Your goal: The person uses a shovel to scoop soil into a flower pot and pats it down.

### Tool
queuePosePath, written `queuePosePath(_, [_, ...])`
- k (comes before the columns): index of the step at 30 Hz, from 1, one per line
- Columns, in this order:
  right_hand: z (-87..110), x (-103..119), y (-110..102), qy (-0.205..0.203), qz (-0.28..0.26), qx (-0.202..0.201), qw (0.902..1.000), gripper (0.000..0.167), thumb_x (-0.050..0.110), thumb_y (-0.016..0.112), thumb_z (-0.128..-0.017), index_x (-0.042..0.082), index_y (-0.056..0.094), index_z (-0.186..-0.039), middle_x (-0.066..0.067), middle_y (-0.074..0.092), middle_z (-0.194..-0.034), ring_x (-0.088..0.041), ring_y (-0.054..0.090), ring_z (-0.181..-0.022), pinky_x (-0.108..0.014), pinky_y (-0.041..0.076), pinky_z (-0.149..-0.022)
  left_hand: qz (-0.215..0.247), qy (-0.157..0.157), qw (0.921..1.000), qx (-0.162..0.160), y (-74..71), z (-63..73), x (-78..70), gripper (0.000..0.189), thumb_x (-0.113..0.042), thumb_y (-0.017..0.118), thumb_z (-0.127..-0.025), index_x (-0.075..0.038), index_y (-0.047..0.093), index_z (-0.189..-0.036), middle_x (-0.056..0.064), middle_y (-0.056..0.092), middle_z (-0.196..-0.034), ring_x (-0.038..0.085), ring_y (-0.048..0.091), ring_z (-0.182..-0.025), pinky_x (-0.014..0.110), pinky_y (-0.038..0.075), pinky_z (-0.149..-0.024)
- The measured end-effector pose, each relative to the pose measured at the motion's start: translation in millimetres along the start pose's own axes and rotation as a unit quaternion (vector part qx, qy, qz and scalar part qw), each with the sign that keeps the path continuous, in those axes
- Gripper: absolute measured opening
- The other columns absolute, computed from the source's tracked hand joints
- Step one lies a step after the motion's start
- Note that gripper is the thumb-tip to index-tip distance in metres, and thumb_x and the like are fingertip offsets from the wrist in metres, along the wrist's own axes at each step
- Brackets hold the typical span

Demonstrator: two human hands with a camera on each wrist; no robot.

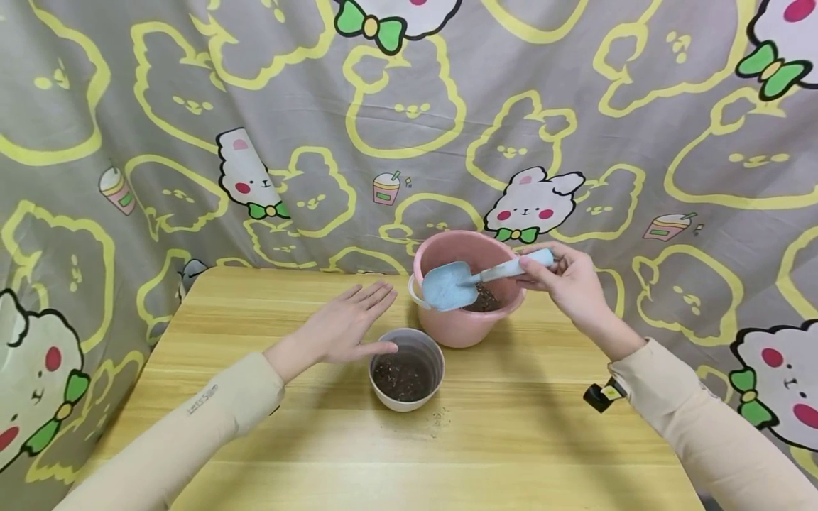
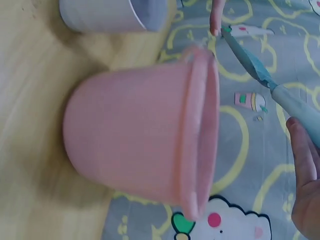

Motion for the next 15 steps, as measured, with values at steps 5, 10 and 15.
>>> queuePosePath(5, [-17.4,-3.6,-13.4,0.007,-0.022,-0.010,0.9997,0.016,0.013,0.070,-0.102,0.001,0.067,-0.112,0.005,0.082,-0.094,-0.007,0.081,-0.086,-0.026,0.065,-0.080,-0.013,0.003,0.9999,-0.009,-8.3,-18.0,0.8,0.095,-0.072,0.051,-0.100,-0.005,0.033,-0.165,0.018,0.034,-0.172,0.035,0.031,-0.162,0.053,0.030,-0.132])
queuePosePath(10, [-33.4,-17.2,-25.6,0.001,0.014,-0.028,0.9995,0.018,0.013,0.070,-0.101,-0.001,0.068,-0.113,0.006,0.080,-0.090,-0.006,0.081,-0.084,-0.026,0.064,-0.080,-0.018,0.005,0.9997,-0.015,-12.7,-37.0,1.6,0.095,-0.073,0.050,-0.100,-0.006,0.032,-0.166,0.019,0.034,-0.172,0.035,0.030,-0.163,0.052,0.027,-0.134])
queuePosePath(15, [-45.0,-34.7,-30.8,0.007,0.098,-0.036,0.9945,0.034,0.017,0.068,-0.103,-0.011,0.063,-0.122,0.015,0.076,-0.088,0.002,0.078,-0.083,-0.024,0.064,-0.079,-0.009,-0.008,0.9999,-0.004,-10.9,-52.4,5.6,0.092,-0.071,0.047,-0.102,-0.007,0.030,-0.167,0.016,0.029,-0.174,0.034,0.024,-0.165,0.052,0.025,-0.134])
Point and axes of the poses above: each hand's wrist, its own z-axis away from the middle knuckle, its own y-axis out of the palm, x = y × z, the point moved 8 cm from there along -z, towards the middle knuckle
